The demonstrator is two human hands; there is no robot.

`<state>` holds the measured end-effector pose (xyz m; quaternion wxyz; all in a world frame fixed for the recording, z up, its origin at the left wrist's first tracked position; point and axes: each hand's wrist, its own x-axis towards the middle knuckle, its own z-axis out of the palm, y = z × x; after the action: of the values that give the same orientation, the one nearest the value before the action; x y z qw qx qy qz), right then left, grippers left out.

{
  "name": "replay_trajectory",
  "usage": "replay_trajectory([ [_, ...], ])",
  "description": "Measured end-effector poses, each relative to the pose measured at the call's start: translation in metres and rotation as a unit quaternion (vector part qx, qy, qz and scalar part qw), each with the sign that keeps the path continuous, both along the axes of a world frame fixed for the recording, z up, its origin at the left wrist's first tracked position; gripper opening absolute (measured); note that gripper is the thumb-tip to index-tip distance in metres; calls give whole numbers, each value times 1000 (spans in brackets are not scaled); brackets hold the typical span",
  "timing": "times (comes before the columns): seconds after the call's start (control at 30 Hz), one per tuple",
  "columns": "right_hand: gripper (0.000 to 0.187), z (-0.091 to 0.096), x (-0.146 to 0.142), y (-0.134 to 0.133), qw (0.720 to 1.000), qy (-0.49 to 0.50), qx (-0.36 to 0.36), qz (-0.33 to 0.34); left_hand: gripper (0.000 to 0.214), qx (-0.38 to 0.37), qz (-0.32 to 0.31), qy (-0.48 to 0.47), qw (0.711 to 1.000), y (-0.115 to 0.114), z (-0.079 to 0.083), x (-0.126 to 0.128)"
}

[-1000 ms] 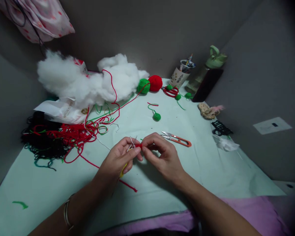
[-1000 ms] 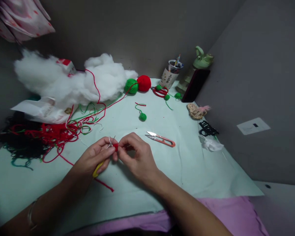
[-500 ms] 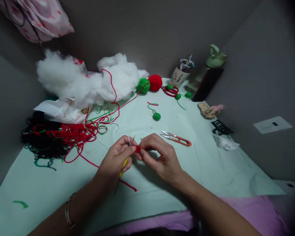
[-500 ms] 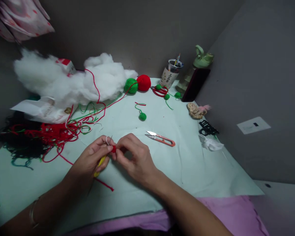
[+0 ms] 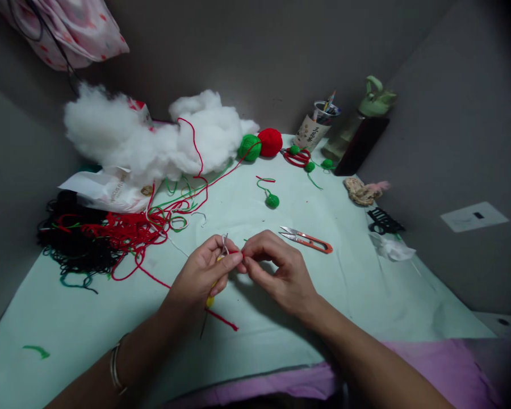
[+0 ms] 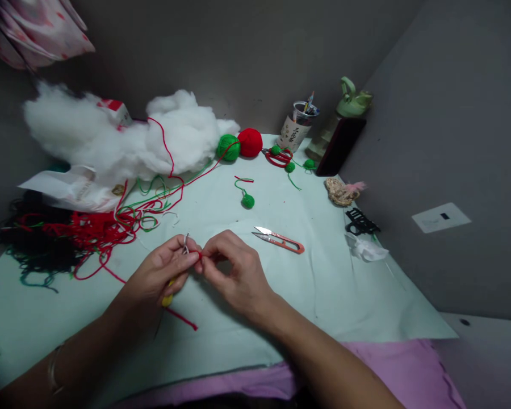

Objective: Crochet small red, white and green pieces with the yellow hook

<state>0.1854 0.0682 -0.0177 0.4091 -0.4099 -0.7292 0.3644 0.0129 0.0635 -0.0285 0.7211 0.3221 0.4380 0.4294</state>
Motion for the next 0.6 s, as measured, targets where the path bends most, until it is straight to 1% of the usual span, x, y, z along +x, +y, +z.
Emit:
replay_trajectory([
  [0.13,18,0,-2,0,1000,3,7,7,34,-5,7,-1,1000,2,0,0],
  [0.2,17,0,-1,0,1000,14,-3,0,33,-9,11,0,1000,2,2,-1],
  [0.23,16,0,0,1,999,29,-19,-8,32,-10,13,0,1000,3,3,-2],
  [0.3,11,1,2,3,994,72,-74,-20,33,-12,15,0,1000,4,5,-3],
  [0.37,7,1,4,6,984,113,-131,-27,33,-14,11,-2,1000,5,6,-3],
  [0.43,5,2,8,11,976,131,-169,-35,33,-18,4,-3,1000,5,5,-3],
  [0.5,5,3,14,16,977,102,-183,-25,32,-25,1,-4,1000,4,3,-4],
  [0.53,7,4,19,19,982,63,-175,-16,32,-29,4,-6,1000,4,2,-5],
  [0.6,10,5,32,26,990,-77,-120,-14,33,-37,18,-11,999,2,0,-7],
])
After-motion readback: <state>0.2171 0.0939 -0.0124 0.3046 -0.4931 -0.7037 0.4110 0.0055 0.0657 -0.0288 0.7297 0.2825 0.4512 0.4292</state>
